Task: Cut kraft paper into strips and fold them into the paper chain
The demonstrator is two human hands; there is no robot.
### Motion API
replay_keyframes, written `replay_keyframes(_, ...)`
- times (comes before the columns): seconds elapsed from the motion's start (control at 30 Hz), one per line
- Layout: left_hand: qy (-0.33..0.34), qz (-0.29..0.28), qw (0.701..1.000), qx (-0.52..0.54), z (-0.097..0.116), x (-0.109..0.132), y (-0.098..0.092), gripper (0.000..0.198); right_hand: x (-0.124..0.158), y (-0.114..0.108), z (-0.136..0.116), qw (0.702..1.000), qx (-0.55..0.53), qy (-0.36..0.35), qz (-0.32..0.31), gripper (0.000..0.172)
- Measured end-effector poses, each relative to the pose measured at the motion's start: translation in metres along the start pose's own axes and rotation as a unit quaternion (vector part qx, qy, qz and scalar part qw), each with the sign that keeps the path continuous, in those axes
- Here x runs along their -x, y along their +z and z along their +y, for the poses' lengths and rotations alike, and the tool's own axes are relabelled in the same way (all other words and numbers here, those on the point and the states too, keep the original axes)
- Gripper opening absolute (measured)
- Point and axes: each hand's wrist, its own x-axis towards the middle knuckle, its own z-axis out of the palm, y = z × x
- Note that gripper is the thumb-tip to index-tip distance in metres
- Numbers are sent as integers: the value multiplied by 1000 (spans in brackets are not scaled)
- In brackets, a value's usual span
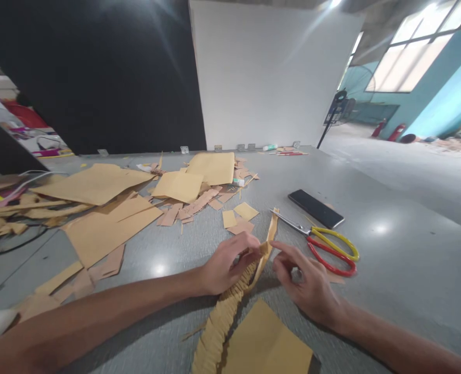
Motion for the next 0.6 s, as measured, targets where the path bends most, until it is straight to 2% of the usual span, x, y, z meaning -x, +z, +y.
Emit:
replay_keyframes(0.07, 13, 7, 1000, 1, 1, 0, 0, 7, 1, 0, 0, 1000, 11, -19, 6, 40)
replay_keyframes(0.27, 29, 16, 999, 0, 1, 1, 1, 9, 1, 1, 2, 988, 70, -137, 14, 53)
replay_keyframes(0.4, -1, 37, 999, 4, -4, 5, 4, 7, 0, -1, 2, 987, 69, -142, 2, 57)
replay_keyframes(0.47, -31, 42, 999, 0, -6, 7, 4, 12, 0, -2, 2, 988, 63, -138, -15, 56)
replay_keyframes(0.6, -28, 1, 1000, -4, -5, 7, 2, 11, 2, -2, 2, 988, 49, -140, -34, 50)
